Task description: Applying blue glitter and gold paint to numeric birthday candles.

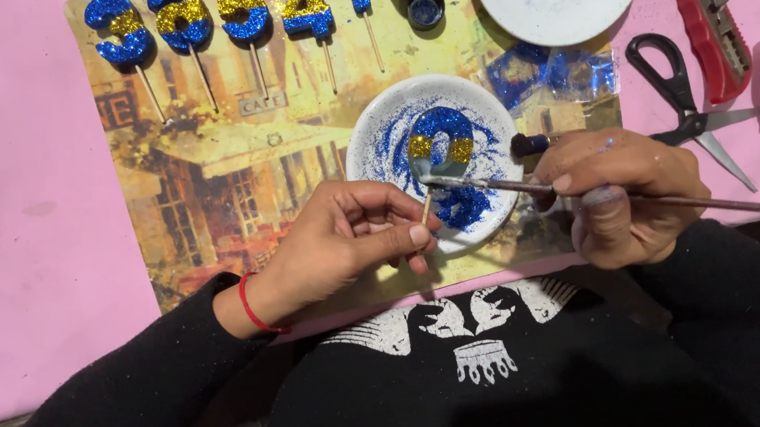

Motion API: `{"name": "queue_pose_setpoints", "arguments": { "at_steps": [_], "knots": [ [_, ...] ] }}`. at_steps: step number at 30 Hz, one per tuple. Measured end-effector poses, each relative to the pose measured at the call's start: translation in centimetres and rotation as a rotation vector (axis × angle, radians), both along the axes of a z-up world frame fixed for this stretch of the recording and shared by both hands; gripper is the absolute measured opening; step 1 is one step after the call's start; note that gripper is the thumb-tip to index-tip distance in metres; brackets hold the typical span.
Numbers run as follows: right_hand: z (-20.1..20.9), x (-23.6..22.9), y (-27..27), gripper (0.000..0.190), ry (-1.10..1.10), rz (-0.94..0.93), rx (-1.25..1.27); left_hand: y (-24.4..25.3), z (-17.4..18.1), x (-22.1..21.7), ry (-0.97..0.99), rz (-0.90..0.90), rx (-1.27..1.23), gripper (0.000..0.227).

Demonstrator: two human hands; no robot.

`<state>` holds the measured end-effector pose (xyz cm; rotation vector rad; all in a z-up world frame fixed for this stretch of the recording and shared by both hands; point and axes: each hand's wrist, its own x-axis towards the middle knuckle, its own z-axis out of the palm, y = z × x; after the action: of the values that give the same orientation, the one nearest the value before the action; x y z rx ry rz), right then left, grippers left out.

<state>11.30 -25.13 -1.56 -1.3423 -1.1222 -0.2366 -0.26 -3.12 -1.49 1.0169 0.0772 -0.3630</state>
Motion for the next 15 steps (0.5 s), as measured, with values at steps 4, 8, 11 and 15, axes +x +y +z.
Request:
{"name": "queue_pose_setpoints", "arguments": {
  "at_steps": [4,8,11,15],
  "knots": [
    [0.25,-0.49,0.31,0.030,0.065,-0.122,0.002,0.02,-0.03,0.02,-0.002,-0.001,0.005,0.014],
    [0.29,-0.33,0.04,0.029,0.055,-0.107,0.017,0.01,-0.31,-0.05,0.010,-0.001,-0.002,0.014],
    [0.64,-0.40,0.15,0.029,0.029,-0.154,-0.051,-0.03,-0.37,-0.07,0.024,0.008,-0.005,0.014],
    [0.54,-0.47,0.15,0.029,0.056,-0.155,-0.032,0.04,-0.14,-0.02,-0.002,0.012,-0.007,0.015]
  ]
}}
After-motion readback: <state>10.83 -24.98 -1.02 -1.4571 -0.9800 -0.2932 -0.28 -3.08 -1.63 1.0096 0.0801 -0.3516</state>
